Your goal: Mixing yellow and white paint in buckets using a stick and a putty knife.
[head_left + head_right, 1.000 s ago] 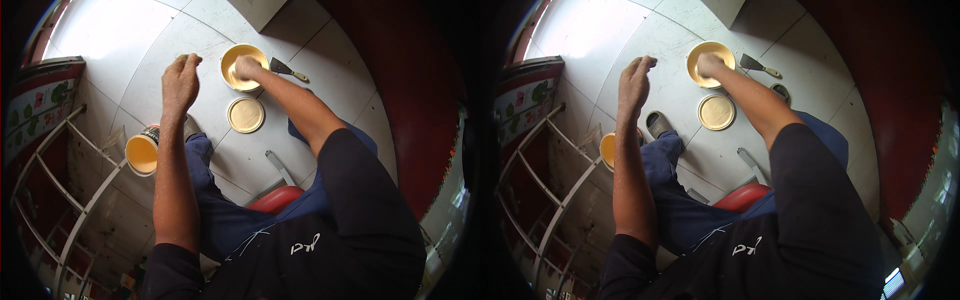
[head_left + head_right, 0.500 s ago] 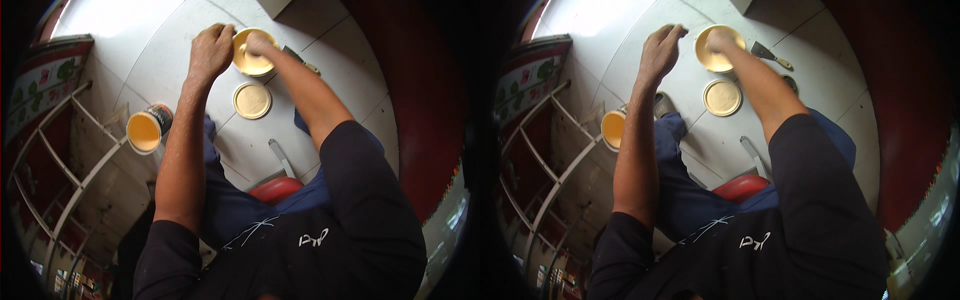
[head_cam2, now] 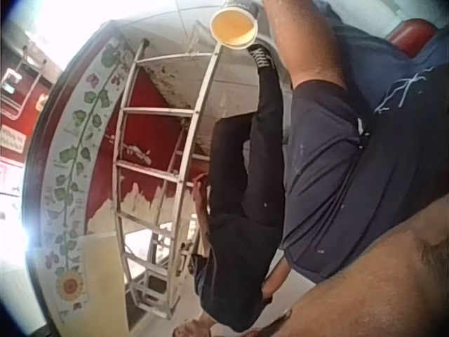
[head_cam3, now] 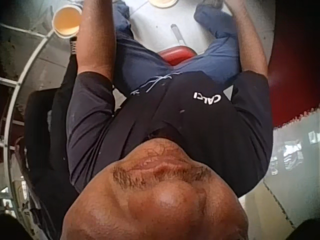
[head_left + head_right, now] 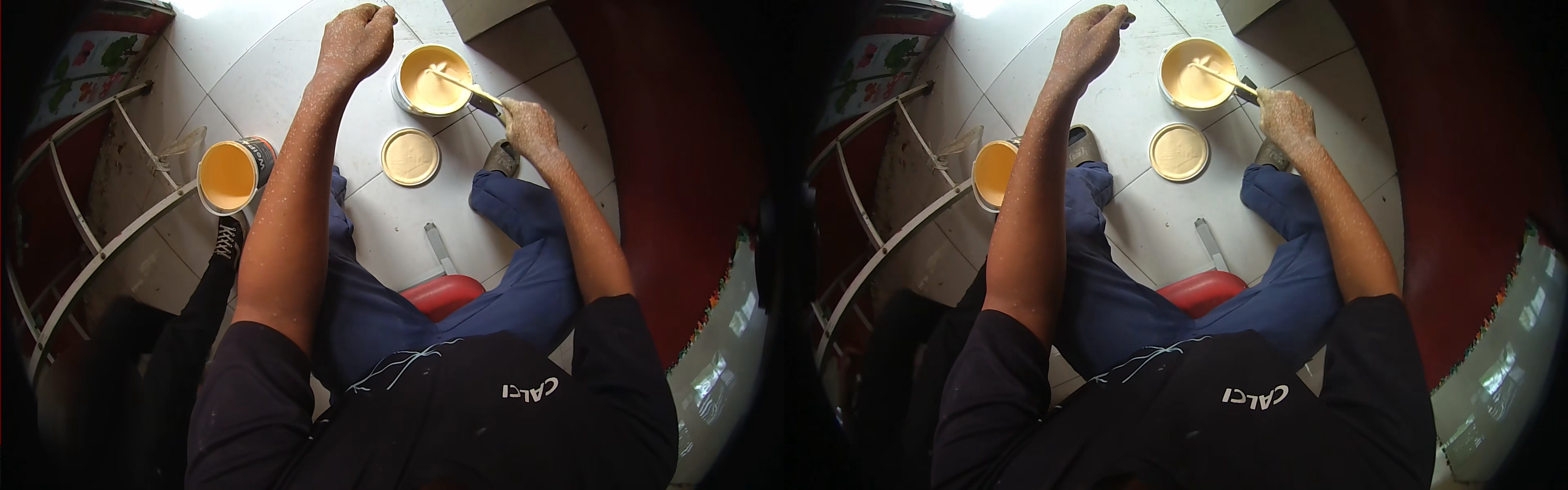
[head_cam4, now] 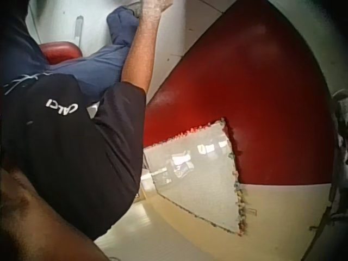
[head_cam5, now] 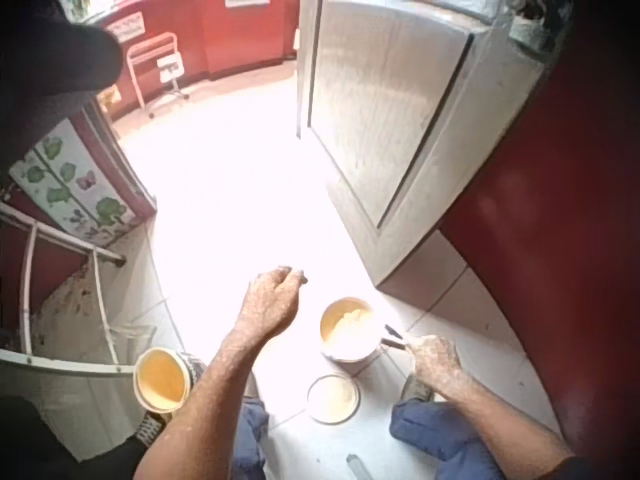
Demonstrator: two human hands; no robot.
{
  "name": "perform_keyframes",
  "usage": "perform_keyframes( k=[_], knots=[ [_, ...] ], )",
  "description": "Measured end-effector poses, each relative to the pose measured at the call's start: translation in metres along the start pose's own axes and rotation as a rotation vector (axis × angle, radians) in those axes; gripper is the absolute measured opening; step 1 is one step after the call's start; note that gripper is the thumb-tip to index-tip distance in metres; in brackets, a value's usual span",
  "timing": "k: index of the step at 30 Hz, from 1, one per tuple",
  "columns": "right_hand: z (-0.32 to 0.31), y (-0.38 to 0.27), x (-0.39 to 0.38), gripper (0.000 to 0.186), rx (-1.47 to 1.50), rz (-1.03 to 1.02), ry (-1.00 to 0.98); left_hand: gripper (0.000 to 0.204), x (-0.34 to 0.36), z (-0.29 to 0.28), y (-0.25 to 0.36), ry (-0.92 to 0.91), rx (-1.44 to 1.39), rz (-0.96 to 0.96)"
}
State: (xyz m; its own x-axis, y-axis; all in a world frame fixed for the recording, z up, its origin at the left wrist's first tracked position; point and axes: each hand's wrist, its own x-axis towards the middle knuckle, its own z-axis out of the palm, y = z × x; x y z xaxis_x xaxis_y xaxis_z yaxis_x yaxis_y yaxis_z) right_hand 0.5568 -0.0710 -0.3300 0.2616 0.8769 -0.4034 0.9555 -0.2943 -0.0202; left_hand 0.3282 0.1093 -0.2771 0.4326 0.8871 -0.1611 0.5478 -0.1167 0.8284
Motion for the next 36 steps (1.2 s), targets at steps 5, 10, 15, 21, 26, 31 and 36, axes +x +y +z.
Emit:
perform_keyframes(
  k=[5,10,15,21,26,31,36],
  knots=[
    [0.014,-0.018,-0.027,0.02,0.073,0.024,0.053,0.043,-0.002,0.007,-0.014,0.06,0.055,0.083],
    [0.026,-0.019,-0.012,0.025,0.239,0.182,0.004,0.044,-0.001,0.012,-0.018,-0.003,0.149,0.086],
    [0.031,-0.002,0.0,0.027,0.336,0.173,-0.043,0.044,-0.002,0.015,-0.025,-0.013,0.129,0.06],
    [0.015,0.004,-0.011,0.026,0.499,0.104,0.017,0.045,0.002,0.012,-0.026,-0.01,0.134,0.02],
    [0.051,0.007,-0.031,0.026,0.304,-0.094,0.199,0.046,0.0,0.018,-0.023,-0.054,0.146,-0.006],
    [0.093,0.023,-0.051,0.032,0.146,-0.123,0.18,0.046,0.002,0.02,-0.029,-0.059,0.163,0.03],
    [0.079,0.022,-0.058,0.033,0.152,-0.052,0.041,0.045,-0.001,0.026,-0.028,-0.07,0.144,0.026]
  ],
)
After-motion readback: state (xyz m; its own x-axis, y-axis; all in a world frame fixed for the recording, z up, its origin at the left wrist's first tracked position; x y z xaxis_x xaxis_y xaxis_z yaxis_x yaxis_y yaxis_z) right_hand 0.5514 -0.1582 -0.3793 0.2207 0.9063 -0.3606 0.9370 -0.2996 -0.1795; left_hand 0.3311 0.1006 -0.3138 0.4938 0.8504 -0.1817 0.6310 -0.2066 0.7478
